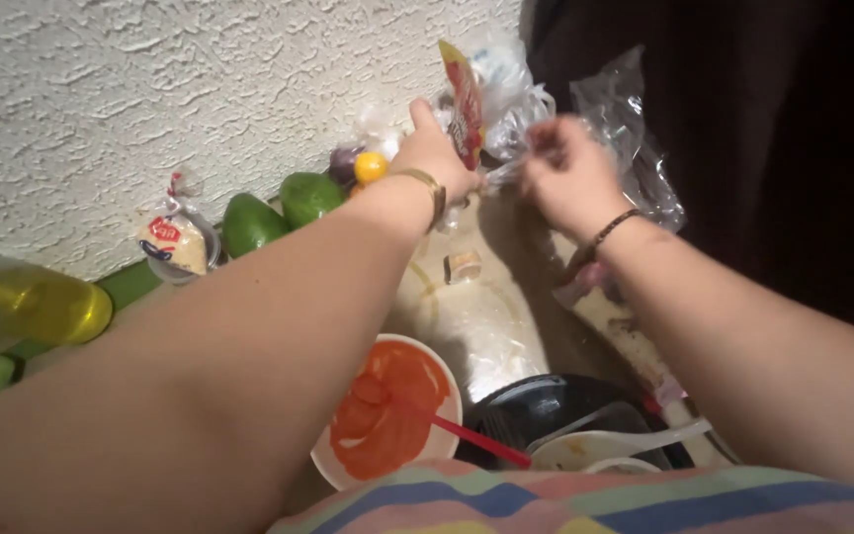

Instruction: Organizing various food items, ingredients, and packaged snacks on a table.

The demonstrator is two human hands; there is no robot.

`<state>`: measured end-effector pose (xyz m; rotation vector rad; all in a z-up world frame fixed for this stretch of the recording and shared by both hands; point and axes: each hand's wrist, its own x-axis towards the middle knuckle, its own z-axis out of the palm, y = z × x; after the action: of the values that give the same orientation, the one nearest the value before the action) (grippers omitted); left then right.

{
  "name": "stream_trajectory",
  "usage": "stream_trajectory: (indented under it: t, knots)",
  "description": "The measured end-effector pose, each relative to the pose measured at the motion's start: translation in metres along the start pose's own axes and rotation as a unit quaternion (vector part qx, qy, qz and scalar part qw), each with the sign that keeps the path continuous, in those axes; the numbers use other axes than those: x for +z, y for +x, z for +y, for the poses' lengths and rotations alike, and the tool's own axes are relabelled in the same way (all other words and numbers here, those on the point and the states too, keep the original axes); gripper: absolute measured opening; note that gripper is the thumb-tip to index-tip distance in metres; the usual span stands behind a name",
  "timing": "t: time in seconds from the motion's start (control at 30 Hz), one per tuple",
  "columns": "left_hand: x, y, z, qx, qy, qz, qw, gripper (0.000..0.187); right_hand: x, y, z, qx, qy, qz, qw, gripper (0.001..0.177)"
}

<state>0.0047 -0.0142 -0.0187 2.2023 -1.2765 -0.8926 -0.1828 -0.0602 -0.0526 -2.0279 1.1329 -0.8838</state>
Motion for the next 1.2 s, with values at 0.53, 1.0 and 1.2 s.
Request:
stream_trajectory:
  t: [0.53, 1.0, 1.2]
  knots:
    - [-0.016, 0.089, -0.031, 0.098, -0.190, -0.018, 0.977, 0.050, 0.083, 0.052, 0.032, 0.184, 0.197, -0.124, 0.955, 0.033]
    - [-0.059, 0.024, -0.052, 0.096, 0.099, 0.147, 0.979, 0.031, 0.056, -0.009, -0.007, 0.330, 0.285, -0.079, 0.896, 0.048]
    - [-0.082, -0.024, -0.031, 0.014, 0.209, 0.067, 0.975, 0.054, 0.077, 0.019, 0.009, 0.378, 0.442, -0.151, 0.799, 0.034]
